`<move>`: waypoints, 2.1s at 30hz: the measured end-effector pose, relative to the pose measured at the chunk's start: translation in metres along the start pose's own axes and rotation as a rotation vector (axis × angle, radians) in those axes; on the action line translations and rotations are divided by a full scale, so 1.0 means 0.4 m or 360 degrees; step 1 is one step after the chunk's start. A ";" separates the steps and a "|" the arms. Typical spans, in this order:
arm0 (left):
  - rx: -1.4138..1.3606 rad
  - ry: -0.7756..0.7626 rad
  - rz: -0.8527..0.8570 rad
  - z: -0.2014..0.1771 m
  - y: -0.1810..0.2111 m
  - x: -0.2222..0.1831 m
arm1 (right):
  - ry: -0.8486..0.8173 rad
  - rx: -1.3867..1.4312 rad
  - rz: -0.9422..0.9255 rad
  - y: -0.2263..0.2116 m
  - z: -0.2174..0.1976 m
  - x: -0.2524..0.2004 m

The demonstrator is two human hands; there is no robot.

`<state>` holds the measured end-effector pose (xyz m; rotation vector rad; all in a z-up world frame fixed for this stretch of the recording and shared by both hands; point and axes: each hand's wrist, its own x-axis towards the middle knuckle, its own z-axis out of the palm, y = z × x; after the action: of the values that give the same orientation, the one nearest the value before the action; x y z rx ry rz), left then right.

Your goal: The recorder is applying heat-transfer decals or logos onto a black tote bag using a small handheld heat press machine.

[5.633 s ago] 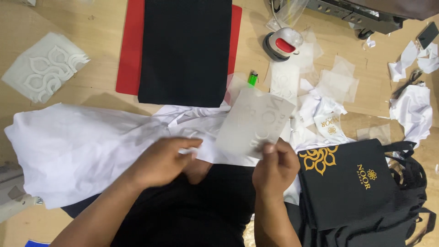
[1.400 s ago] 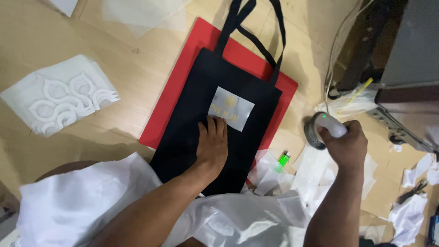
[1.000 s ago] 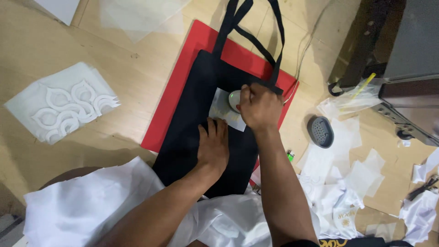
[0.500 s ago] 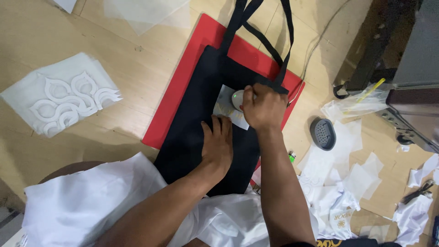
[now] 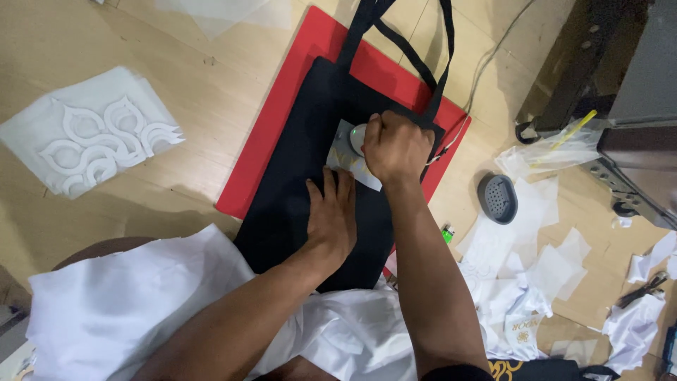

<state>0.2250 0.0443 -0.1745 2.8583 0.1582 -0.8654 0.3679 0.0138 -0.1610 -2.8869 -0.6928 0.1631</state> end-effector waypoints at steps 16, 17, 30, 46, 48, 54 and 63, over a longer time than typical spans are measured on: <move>-0.0418 0.0473 0.0082 0.121 -0.074 0.006 | -0.0029 0.0070 -0.0951 0.145 0.079 0.061; -0.0443 0.0627 0.0138 0.147 -0.083 0.015 | -0.0075 -0.0044 -0.0843 0.135 0.072 0.060; -0.0459 0.0785 -0.0140 0.203 -0.090 0.025 | -0.0522 0.0290 0.0197 0.039 -0.016 0.053; -0.0498 0.0622 -0.0135 0.179 -0.104 0.023 | -0.0206 0.0445 0.0072 0.085 -0.073 0.047; -0.0480 0.0625 -0.0116 0.172 -0.105 0.024 | -0.0104 0.0198 -0.0344 0.100 -0.066 0.045; -0.0470 0.0637 -0.0103 0.192 -0.102 0.028 | 0.0068 -0.0221 -0.0880 0.165 0.046 0.032; -0.0456 0.0679 -0.0133 0.183 -0.102 0.027 | -0.0265 0.0095 0.0036 -0.025 -0.004 0.000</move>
<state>0.1885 0.0724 -0.2455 2.7309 0.4143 -0.2073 0.3636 0.0223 -0.1576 -2.8476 -0.6700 0.4241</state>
